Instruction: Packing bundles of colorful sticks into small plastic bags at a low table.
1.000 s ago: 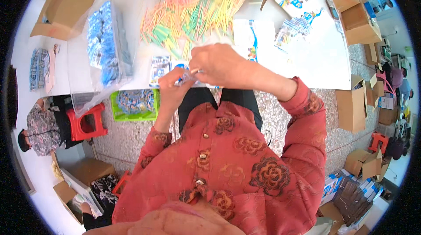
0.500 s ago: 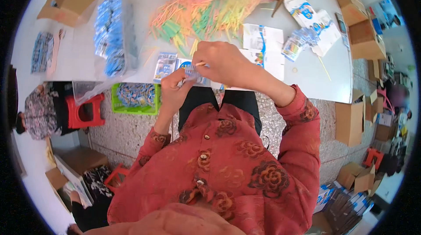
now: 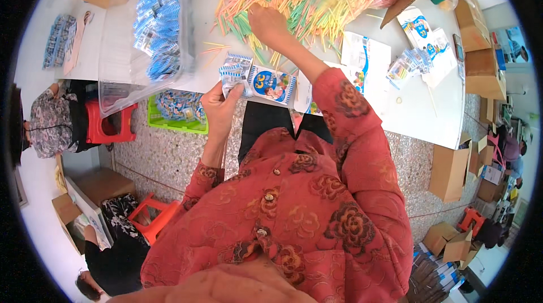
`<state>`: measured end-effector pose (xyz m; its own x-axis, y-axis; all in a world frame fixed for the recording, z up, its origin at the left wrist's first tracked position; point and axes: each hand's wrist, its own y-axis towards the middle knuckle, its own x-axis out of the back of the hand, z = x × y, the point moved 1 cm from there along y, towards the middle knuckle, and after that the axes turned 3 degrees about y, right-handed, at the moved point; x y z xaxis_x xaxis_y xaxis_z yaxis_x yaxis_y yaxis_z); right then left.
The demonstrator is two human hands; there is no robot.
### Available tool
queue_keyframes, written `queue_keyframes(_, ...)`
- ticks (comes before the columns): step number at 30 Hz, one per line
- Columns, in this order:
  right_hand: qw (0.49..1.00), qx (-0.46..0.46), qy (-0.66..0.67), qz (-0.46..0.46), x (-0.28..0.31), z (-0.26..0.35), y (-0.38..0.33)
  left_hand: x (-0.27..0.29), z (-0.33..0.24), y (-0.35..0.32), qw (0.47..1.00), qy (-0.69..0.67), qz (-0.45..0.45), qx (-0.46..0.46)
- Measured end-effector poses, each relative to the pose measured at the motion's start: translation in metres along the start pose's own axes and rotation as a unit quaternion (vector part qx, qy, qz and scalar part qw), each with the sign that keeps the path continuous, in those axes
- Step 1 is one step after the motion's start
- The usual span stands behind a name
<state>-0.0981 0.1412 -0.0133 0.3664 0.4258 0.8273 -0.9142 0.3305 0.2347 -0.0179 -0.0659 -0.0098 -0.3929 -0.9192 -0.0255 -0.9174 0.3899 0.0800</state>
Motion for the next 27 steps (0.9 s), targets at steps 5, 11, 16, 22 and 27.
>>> queue_keyframes(5, 0.998, 0.048, 0.028, -0.006, -0.022, -0.009, 0.02, 0.007, -0.004, 0.004, 1.0, -0.013, -0.005, -0.003)
queue_keyframes(11, 0.994, 0.077, -0.023, 0.069, -0.019, 0.001, 0.022, 0.011, -0.001, 0.005, 1.0, -0.016, 0.004, 0.011)
queue_keyframes(16, 0.985, 0.092, -0.074, 0.122, -0.029, 0.007, 0.032, 0.011, -0.002, 0.008, 1.0, -0.022, 0.007, 0.005)
queue_keyframes(22, 0.988, 0.095, -0.083, 0.095, -0.037, 0.003, 0.035, 0.013, -0.004, 0.008, 1.0, -0.008, 0.01, -0.004)
queue_keyframes(27, 0.995, 0.076, -0.028, 0.05, -0.021, -0.011, 0.03, 0.01, -0.009, 0.005, 1.0, -0.018, 0.004, 0.008)
